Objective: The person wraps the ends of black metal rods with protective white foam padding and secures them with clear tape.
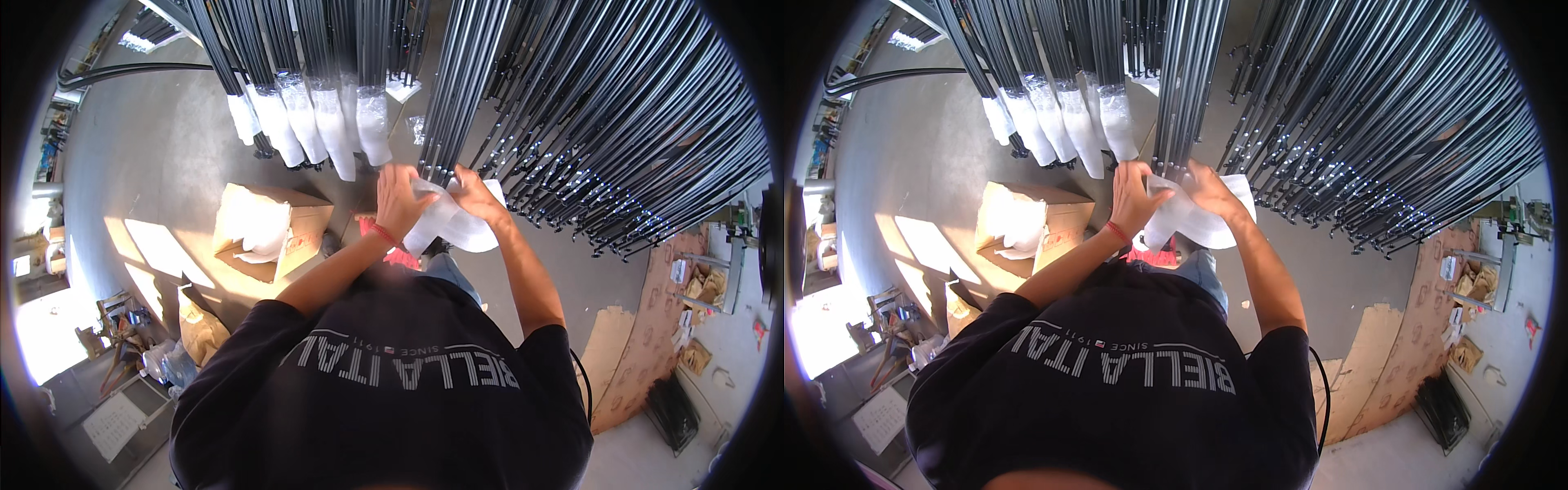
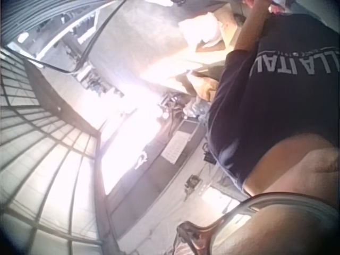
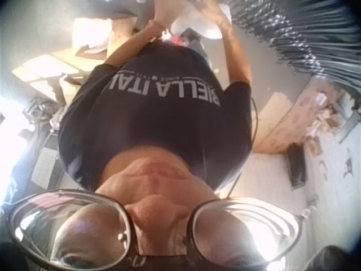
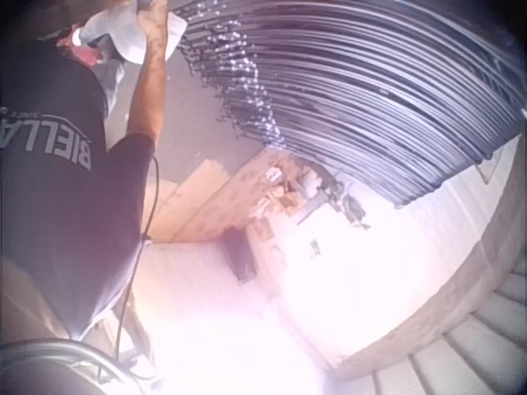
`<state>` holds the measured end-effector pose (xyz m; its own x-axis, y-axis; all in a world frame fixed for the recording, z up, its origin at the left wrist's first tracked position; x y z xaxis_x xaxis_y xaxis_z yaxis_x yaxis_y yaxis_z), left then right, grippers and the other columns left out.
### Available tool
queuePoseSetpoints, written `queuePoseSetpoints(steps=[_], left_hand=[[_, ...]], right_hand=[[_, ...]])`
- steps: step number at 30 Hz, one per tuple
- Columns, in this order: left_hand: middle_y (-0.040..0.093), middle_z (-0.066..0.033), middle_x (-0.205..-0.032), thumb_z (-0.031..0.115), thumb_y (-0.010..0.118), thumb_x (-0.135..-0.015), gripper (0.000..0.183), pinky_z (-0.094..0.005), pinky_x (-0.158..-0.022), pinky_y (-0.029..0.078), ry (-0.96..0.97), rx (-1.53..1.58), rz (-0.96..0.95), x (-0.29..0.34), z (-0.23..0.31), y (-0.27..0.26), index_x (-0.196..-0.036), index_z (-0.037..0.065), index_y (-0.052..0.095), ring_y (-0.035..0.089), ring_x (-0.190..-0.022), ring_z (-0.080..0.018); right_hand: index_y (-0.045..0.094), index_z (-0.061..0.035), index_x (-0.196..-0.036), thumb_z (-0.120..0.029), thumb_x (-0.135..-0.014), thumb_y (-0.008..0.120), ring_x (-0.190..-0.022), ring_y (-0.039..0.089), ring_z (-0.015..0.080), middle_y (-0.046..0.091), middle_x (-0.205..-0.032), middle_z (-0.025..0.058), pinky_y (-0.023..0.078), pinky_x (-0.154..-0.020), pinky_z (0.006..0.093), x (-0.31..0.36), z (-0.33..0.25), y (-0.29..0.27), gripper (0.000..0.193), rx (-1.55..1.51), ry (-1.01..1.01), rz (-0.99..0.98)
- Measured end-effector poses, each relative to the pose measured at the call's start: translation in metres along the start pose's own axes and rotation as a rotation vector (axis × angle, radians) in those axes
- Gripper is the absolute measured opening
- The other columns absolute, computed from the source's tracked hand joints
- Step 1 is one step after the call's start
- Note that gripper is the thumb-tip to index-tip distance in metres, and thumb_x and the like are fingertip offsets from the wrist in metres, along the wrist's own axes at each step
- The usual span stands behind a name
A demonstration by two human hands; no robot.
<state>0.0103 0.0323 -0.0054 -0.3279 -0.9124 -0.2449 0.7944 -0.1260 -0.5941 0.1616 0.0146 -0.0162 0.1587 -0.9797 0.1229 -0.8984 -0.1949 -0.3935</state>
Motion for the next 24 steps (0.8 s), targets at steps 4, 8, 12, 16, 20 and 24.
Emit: queuePoseSetpoints(steps=[4,8,12,16,20,24], left_hand=[[0.054,-0.0052,-0.091,0.016,0.074,-0.063,0.045,-0.0285,-0.077,0.041,-0.055,0.47,-0.268,-0.017,-0.013,0.017,-0.099,0.001,0.051,0.051,-0.085,-0.0142],[0.058,-0.0022,-0.091,0.01,0.073,-0.065,0.044,-0.0262,-0.074,0.044,-0.113,0.818,-0.604,-0.022,-0.017,0.022,-0.103,0.002,0.053,0.053,-0.084,-0.0096],[0.059,-0.0035,-0.088,0.005,0.072,-0.064,0.041,-0.0267,-0.073,0.045,-0.193,0.844,-0.594,-0.019,-0.016,0.018,-0.1,0.0,0.053,0.054,-0.082,-0.0109],[0.059,-0.0006,-0.083,0.006,0.071,-0.068,0.031,-0.0239,-0.067,0.046,-0.204,0.825,-0.576,-0.014,-0.01,0.014,-0.095,0.001,0.056,0.053,-0.074,-0.0066],[0.06,-0.0009,-0.083,0.005,0.069,-0.069,0.029,-0.0233,-0.069,0.046,-0.173,0.816,-0.497,-0.011,-0.015,0.017,-0.095,0.001,0.057,0.054,-0.076,-0.0062],[0.06,-0.0006,-0.085,0.004,0.068,-0.07,0.028,-0.0229,-0.07,0.046,-0.162,0.798,-0.503,-0.007,-0.018,0.018,-0.096,0.001,0.057,0.054,-0.078,-0.0055]], right_hand=[[0.048,0.0016,-0.107,0.004,-0.071,0.049,-0.096,0.056,0.0255,0.059,-0.095,0.0202,0.042,-0.08,0.0314,0.0,-0.008,0.001,0.035,0.045,-0.055,-0.003],[0.049,-0.0022,-0.106,-0.002,-0.07,0.051,-0.089,0.055,0.0325,0.06,-0.088,0.0198,0.037,-0.081,0.0366,0.009,-0.026,-0.008,0.036,0.319,-0.082,-0.061],[0.058,-0.0044,-0.088,-0.009,-0.066,0.061,-0.085,0.053,0.0233,0.057,-0.079,0.0109,0.028,-0.086,0.0359,0.034,-0.036,-0.03,0.022,0.717,-0.13,0.011],[0.063,-0.0125,-0.07,-0.006,-0.062,0.061,-0.094,0.046,0.0222,0.047,-0.092,0.0055,0.028,-0.083,0.0425,0.043,-0.039,-0.031,0.01,1.081,-0.178,0.53],[0.063,-0.0122,-0.079,-0.006,-0.06,0.056,-0.083,0.047,0.024,0.044,-0.08,0.0065,0.038,-0.072,0.0389,0.039,-0.016,-0.012,0.022,0.79,-0.041,0.861],[0.063,-0.0063,-0.089,-0.01,-0.073,0.058,-0.069,0.058,0.031,0.057,-0.079,0.0142,0.046,-0.063,0.0371,0.024,-0.004,0.009,0.017,0.302,0.122,0.958]])
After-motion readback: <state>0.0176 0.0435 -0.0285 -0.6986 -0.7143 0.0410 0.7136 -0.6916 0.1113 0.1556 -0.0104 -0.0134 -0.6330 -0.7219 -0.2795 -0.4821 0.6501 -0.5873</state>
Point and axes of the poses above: each hand's wrist, its own x-axis away from the middle knuckle, its own y-axis out of the palm, z = x × y, the point moved 4 cm from there along -x, towards the middle knuckle
